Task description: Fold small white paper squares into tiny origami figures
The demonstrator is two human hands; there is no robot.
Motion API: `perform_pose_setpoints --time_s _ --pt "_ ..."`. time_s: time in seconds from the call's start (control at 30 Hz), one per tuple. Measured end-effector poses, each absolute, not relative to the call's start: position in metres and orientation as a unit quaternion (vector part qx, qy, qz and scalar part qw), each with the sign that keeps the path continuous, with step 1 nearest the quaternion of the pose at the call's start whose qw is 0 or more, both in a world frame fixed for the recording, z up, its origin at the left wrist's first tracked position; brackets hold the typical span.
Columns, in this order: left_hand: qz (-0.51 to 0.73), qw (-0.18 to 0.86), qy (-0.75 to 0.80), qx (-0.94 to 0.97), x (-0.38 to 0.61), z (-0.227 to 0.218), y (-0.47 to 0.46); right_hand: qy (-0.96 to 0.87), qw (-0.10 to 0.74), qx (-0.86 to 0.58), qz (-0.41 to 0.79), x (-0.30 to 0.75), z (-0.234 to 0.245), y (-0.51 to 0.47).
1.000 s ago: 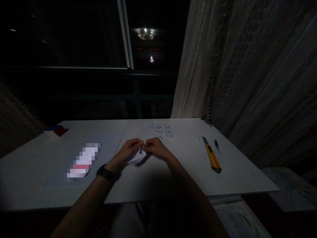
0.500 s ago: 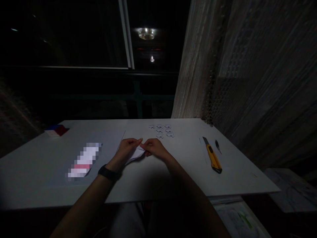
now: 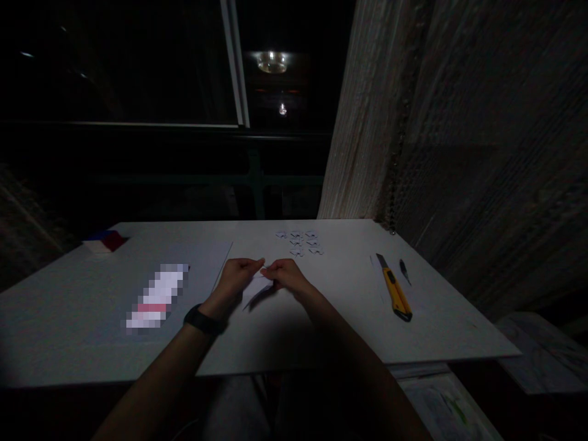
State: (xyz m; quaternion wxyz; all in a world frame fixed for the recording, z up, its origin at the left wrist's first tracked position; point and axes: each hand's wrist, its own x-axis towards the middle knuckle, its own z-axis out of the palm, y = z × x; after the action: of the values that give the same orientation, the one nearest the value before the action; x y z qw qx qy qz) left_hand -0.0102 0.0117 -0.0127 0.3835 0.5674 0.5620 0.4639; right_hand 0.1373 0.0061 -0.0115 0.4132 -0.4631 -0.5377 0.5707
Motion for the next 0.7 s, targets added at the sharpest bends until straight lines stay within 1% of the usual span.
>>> perform_pose_setpoints --time_s 0.17,0.27,0.43,0.57,0.7 --pt "0.435 0.432 0.538 0.579 -0.0097 -0.0062 0.0058 -0.500 0.455 -0.487 0.553 0.1392 -0.0085 0.0079" --pt "0.428 0.448 0.530 0.579 -0.0088 -0.0061 0.0054 -0.517 0.469 -0.485 0.527 0.1388 -0.0073 0.0068" --pt "0.430 0.421 0.527 0.600 -0.0072 -0.0087 0.0077 -0.541 0.451 -0.480 0.524 0.1367 -0.0055 0.0051" --pt "0.423 0.431 0.514 0.609 -0.0067 -0.0079 0.0076 -0.527 0.475 -0.499 0.498 0.1371 -0.0057 0.0072" --pt "0.418 0.423 0.530 0.604 -0.0077 -0.0082 0.0067 -0.489 0.460 -0.522 0.527 0.1387 -0.0040 0.0067"
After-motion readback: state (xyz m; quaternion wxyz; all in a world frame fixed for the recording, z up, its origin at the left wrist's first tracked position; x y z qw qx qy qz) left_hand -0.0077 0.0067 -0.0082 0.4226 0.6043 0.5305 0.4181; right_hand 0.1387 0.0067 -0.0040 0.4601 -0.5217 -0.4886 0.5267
